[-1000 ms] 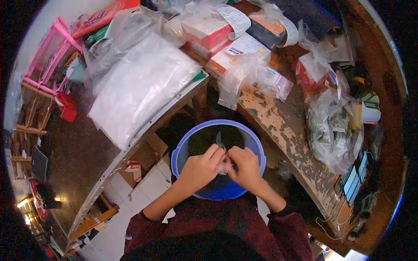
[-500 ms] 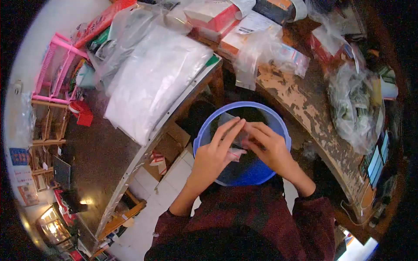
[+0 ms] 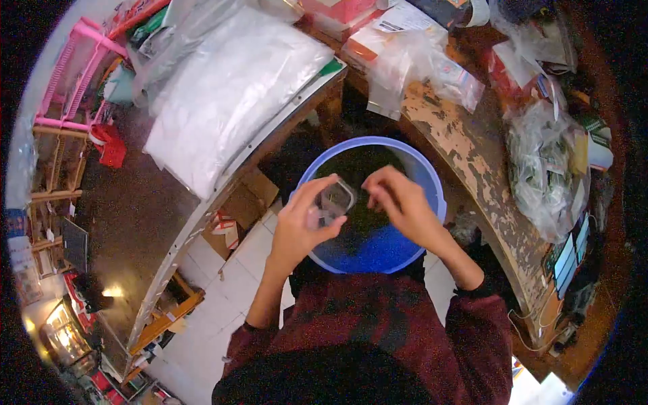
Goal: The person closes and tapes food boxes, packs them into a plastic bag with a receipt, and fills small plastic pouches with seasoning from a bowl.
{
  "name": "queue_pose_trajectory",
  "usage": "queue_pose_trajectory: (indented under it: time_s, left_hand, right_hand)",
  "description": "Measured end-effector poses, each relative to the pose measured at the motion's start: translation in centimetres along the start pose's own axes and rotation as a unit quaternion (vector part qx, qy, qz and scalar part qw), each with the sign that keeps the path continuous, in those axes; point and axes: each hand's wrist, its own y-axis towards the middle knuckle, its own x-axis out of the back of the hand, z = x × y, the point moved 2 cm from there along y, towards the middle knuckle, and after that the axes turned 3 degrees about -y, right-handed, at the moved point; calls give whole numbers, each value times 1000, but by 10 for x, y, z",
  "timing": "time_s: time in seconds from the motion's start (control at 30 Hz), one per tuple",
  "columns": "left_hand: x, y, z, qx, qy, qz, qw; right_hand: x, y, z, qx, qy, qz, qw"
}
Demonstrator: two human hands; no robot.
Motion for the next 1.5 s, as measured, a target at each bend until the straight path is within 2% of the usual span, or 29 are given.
queue_pose_trajectory:
  time_s: [0.03,0.07,0.1,0.13,0.17,0.23,0.37,0.47,0.53,0.6,0.67,0.7,0.73,0.8,0.83,0.9,0.93,1.0,1.07,1.13,1.17,1.23,1.27,1.33,1.4,1.5]
  left_hand:
    - [3,-10,10,91,-99,-16,991]
    - [5,-16,16,179,-197,-32,964]
    - [5,-15,13,172,-289,-69,939]
    - [5,-15,11,159,-379,-105,906]
    - [7,-14,10,173,-421,-151,878]
    - [11,-17,13,159,-433,-186,868]
    - [19,-20,11,166,-434,-197,863]
    - [19,-21,13,154,-411,-226,870]
    - [19,-20,11,177,-432,-206,860]
    - [14,-18,12,178,-436,-202,859]
    - [11,-16,10,180,-440,-199,857]
    - [11,-15,7,185,-437,-193,859]
    - [10,-14,5,190,-434,-188,860]
    - [8,-14,4,190,-437,-201,856]
    - [8,-13,4,188,-439,-212,853]
    - [6,-15,10,161,-453,-202,853]
    - [5,-17,14,148,-460,-196,853]
    - [3,-20,21,128,-463,-176,859]
    - [0,-18,23,123,-460,-161,865]
    - [0,-15,21,129,-423,-171,881]
    - [1,-13,19,132,-409,-174,886]
    - [5,-8,9,139,-444,-156,871]
    - [5,-7,7,140,-441,-157,872]
    - [5,-5,5,135,-447,-175,867]
    - [5,-5,7,135,-458,-173,862]
    - [2,-1,2,135,-477,-179,850]
  right_hand:
    - [-11,-1,-8,84,-148,25,985]
    - [-25,-7,-28,85,-146,22,985]
    - [-44,-17,-52,150,-302,62,940]
    - [-57,-24,-67,208,-449,101,863]
    - [-62,-25,-72,207,-449,100,863]
    - [-71,-24,-72,227,-521,152,808]
    - [-45,-11,-36,235,-478,187,826]
    - [-22,-3,-22,289,-426,134,847]
    - [-10,1,-20,423,-485,63,763]
    - [1,0,-26,407,-510,68,755]
    - [15,-4,-31,309,-581,122,743]
    - [19,-10,-27,293,-559,119,767]
    - [19,-16,-28,294,-559,121,766]
    - [14,-32,-34,201,-562,182,782]
    - [8,-42,-39,202,-561,185,781]
    - [-3,-60,-50,174,-451,136,865]
    - [-9,-66,-51,172,-451,137,865]
    - [-23,-71,-50,116,-297,131,939]
    - [-35,-70,-55,96,-265,91,955]
    - [-37,-63,-52,92,-120,-23,988]
    - [-40,-61,-50,91,-117,-23,989]
    - [-41,-57,-55,-59,100,-99,988]
    - [-42,-58,-57,-57,102,-98,988]
    - [-39,-65,-62,-60,242,-150,957]
    - [-27,-74,-51,-66,242,-163,954]
    - [-4,-90,-48,-46,255,-250,933]
